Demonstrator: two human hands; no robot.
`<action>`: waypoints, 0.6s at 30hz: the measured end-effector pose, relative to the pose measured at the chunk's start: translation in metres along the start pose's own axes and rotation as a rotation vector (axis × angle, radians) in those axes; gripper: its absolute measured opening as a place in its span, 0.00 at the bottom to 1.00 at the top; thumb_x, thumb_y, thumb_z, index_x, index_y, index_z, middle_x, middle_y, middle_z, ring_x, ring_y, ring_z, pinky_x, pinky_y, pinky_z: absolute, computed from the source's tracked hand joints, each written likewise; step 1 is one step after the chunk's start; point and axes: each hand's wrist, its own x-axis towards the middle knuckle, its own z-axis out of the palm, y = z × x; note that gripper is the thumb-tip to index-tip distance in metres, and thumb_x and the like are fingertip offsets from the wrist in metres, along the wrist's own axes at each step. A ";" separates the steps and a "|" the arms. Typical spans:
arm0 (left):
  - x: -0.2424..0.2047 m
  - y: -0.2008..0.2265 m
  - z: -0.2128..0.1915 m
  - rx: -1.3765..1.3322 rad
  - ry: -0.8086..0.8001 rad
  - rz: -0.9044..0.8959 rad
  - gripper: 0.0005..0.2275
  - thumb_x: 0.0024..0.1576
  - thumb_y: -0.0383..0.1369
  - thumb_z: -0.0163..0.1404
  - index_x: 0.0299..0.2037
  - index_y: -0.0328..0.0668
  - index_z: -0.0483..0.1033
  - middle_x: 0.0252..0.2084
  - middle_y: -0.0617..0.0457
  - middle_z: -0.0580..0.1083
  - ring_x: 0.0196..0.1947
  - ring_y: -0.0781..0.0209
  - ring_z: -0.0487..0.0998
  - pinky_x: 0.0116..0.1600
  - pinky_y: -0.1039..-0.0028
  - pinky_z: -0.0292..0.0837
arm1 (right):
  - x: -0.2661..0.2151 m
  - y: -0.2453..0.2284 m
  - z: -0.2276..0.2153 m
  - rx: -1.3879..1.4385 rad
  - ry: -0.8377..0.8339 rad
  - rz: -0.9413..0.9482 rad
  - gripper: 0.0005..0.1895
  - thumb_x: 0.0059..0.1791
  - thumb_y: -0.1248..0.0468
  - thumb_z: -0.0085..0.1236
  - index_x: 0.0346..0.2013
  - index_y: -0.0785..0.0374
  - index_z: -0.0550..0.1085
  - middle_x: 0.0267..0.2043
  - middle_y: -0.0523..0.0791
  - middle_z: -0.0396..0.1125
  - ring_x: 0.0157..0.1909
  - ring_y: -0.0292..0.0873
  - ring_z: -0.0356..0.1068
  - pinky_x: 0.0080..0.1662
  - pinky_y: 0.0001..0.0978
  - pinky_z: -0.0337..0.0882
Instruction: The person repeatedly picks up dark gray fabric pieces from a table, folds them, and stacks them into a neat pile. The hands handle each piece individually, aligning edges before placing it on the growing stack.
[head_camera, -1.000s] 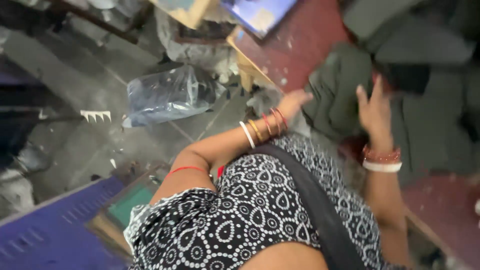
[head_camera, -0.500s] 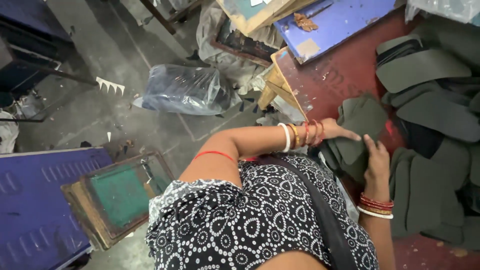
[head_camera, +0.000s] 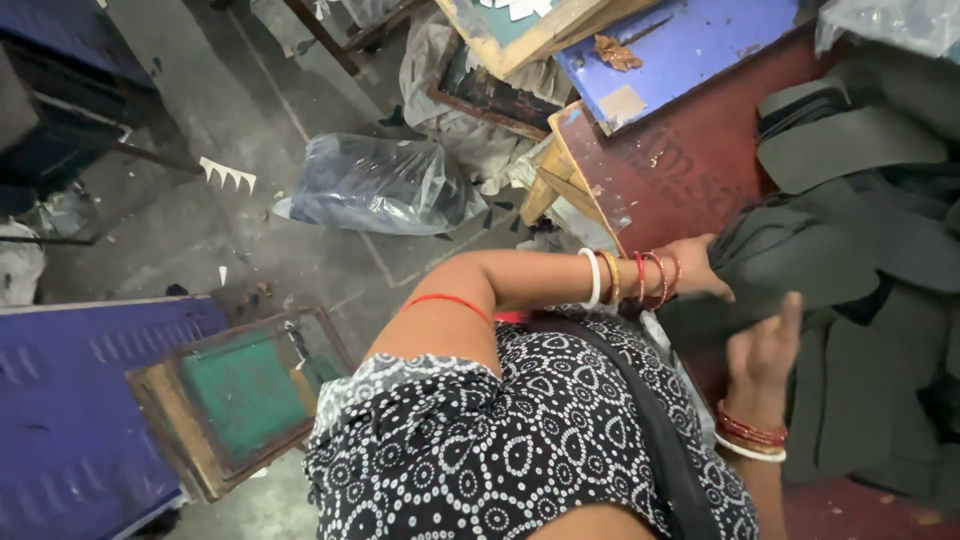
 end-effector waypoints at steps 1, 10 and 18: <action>0.006 0.003 -0.005 0.029 0.027 0.008 0.50 0.32 0.49 0.70 0.66 0.35 0.62 0.56 0.38 0.76 0.56 0.46 0.78 0.61 0.65 0.73 | -0.008 -0.022 0.026 0.215 -0.312 -0.082 0.34 0.58 0.48 0.46 0.73 0.67 0.62 0.73 0.49 0.63 0.74 0.48 0.61 0.73 0.42 0.58; -0.041 0.118 -0.086 0.871 -0.172 0.366 0.34 0.46 0.33 0.58 0.67 0.52 0.63 0.47 0.49 0.80 0.51 0.48 0.81 0.51 0.58 0.78 | 0.003 -0.040 -0.085 -1.369 0.364 -1.255 0.50 0.54 0.53 0.65 0.79 0.70 0.45 0.81 0.56 0.45 0.82 0.57 0.49 0.80 0.48 0.51; 0.040 0.000 -0.016 1.025 0.133 0.392 0.23 0.58 0.40 0.50 0.65 0.58 0.65 0.53 0.51 0.76 0.53 0.51 0.79 0.54 0.60 0.72 | 0.027 -0.006 0.019 -1.668 -0.057 -0.824 0.55 0.43 0.39 0.67 0.79 0.55 0.58 0.80 0.50 0.52 0.81 0.57 0.47 0.74 0.69 0.41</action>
